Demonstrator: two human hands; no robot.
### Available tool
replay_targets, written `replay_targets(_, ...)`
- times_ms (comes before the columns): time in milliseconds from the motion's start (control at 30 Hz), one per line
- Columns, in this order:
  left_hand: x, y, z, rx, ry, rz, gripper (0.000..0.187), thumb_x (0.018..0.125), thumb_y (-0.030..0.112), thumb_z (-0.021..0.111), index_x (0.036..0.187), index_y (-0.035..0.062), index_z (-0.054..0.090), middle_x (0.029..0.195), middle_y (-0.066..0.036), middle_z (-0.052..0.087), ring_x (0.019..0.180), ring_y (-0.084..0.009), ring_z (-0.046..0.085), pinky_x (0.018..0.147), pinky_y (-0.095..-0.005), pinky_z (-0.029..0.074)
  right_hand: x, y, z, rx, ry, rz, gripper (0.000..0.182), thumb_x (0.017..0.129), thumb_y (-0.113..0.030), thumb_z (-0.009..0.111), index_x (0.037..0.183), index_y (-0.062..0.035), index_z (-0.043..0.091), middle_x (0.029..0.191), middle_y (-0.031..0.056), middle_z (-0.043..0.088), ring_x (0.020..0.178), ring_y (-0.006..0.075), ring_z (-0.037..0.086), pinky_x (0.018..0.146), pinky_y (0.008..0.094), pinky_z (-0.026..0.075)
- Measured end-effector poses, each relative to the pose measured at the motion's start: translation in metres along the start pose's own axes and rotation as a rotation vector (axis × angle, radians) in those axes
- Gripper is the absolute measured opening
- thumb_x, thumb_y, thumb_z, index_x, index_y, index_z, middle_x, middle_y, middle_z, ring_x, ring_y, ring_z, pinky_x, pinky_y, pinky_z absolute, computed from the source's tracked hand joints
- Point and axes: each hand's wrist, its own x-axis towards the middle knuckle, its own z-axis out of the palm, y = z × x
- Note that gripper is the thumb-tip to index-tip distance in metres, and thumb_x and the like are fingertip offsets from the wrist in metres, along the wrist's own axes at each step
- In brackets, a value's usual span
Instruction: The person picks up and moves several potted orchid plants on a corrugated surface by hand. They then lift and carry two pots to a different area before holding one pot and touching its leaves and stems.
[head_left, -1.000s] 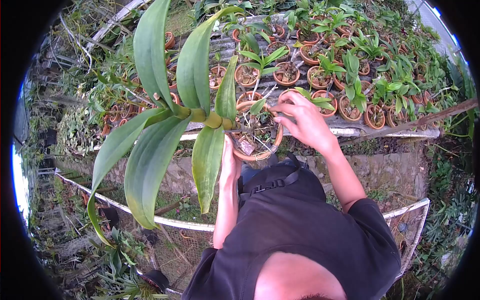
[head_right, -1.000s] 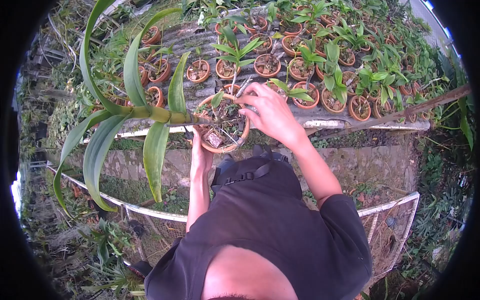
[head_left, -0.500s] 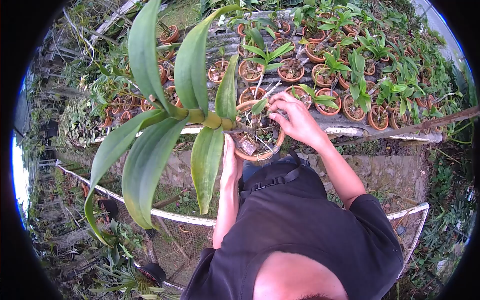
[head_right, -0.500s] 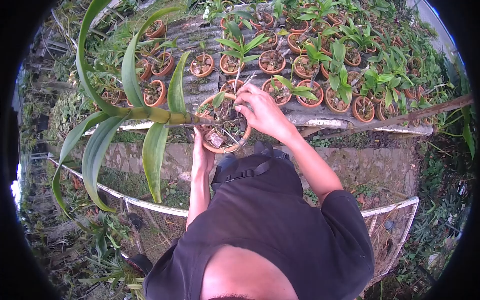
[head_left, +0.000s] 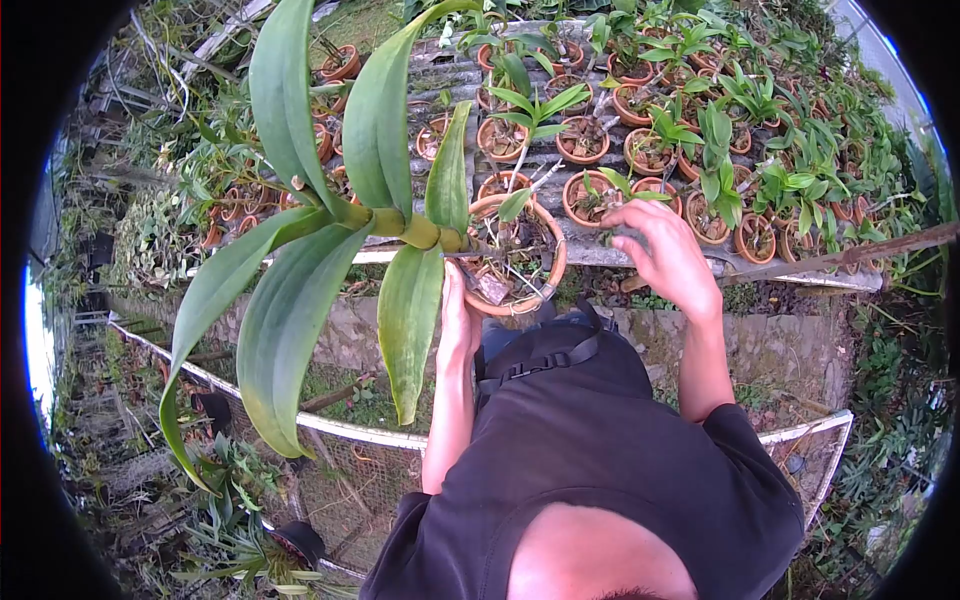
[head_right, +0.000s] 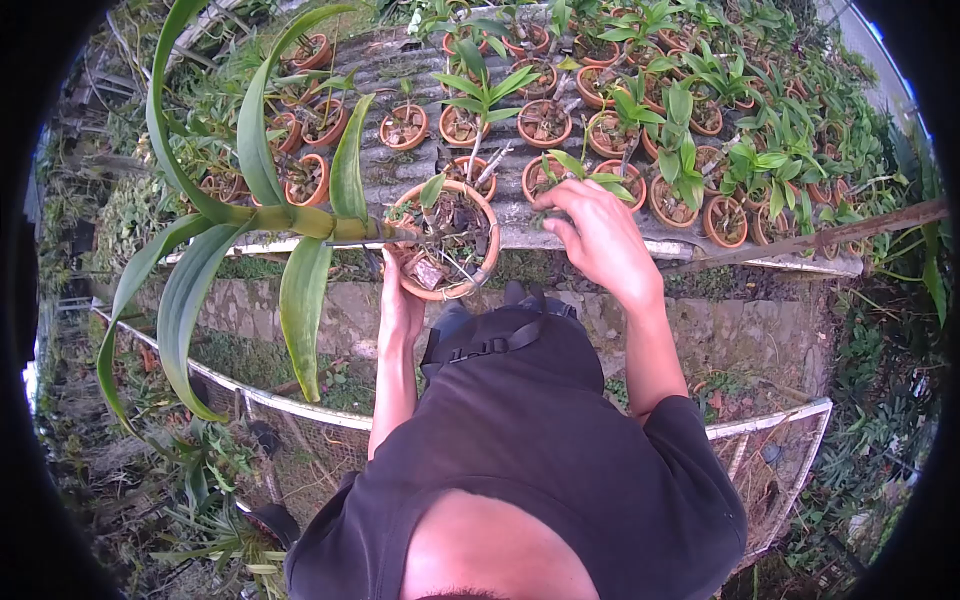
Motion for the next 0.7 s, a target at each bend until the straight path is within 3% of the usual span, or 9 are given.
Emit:
replay_targets(67,0.0,-0.004,-0.006,0.048,0.015,0.033,0.059,0.099,0.049,0.043,0.141,0.007,0.036,0.133,-0.01,0.049,0.122,-0.0223,0.05,0.1,-0.0432,0.045,-0.005,-0.006,-0.001,-0.224,0.009,-0.104,0.017,0.08,-0.007,0.067,0.097,-0.0031,0.067,0.094,0.0094,0.064,0.091,0.0308,0.06,0.08,0.0389,0.047)
replay_targets(167,-0.001,0.003,0.001,0.045,-0.004,0.007,0.059,0.099,0.048,0.043,0.142,0.0091,0.033,0.131,-0.01,0.05,0.119,-0.0219,0.052,0.098,-0.0424,0.046,0.002,-0.017,0.022,0.052,-0.125,-0.051,0.018,0.08,-0.01,0.068,0.096,-0.0044,0.069,0.093,0.009,0.06,0.096,0.0282,0.058,0.083,0.0386,0.046)
replay_targets(200,-0.002,0.004,0.003,0.045,-0.004,0.002,0.059,0.099,0.048,0.043,0.142,0.0092,0.033,0.131,-0.01,0.05,0.119,-0.0219,0.052,0.098,-0.0424,0.047,0.005,-0.022,0.031,0.05,-0.145,-0.07,0.016,0.08,-0.012,0.069,0.094,-0.0042,0.069,0.087,0.009,0.058,0.091,0.028,0.058,0.081,0.0398,0.046)
replay_targets(300,-0.004,0.003,0.007,0.05,-0.003,-0.002,0.059,0.099,0.048,0.043,0.143,0.0094,0.032,0.131,-0.01,0.05,0.119,-0.0218,0.052,0.098,-0.0421,0.047,0.008,-0.028,0.055,-0.084,-0.206,-0.004,0.017,0.079,-0.016,0.07,0.088,-0.0019,0.07,0.09,0.0109,0.06,0.089,0.0298,0.058,0.078,0.0417,0.046)
replay_targets(400,-0.006,-0.001,0.009,0.049,0.001,0.007,0.058,0.1,0.047,0.043,0.143,0.0097,0.032,0.131,-0.01,0.05,0.118,-0.0218,0.053,0.098,-0.0419,0.047,0.009,-0.027,0.067,-0.257,-0.18,-0.013,0.022,0.079,-0.017,0.066,0.096,-0.0027,0.068,0.093,0.0132,0.061,0.09,0.0319,0.058,0.077,0.0418,0.046)
replay_targets(533,-0.009,-0.003,0.009,0.051,0.014,0.021,0.058,0.1,0.047,0.043,0.143,0.0101,0.032,0.13,-0.01,0.05,0.118,-0.0216,0.053,0.097,-0.0416,0.048,0.01,-0.021,0.084,-0.227,-0.083,0.013,0.014,0.072,-0.016,0.071,0.075,-0.0018,0.069,0.09,0.0146,0.062,0.088,0.0312,0.059,0.077,0.0431,0.047)
replay_targets(700,-0.01,-0.004,0.012,0.048,0.02,0.028,0.058,0.1,0.047,0.043,0.143,0.0105,0.031,0.13,-0.01,0.05,0.117,-0.0215,0.054,0.096,-0.0413,0.049,0.014,-0.023,0.087,-0.203,-0.129,0.074,0.011,0.072,-0.012,0.069,0.071,-0.0009,0.067,0.087,0.0153,0.061,0.087,0.0321,0.059,0.075,0.0435,0.047)
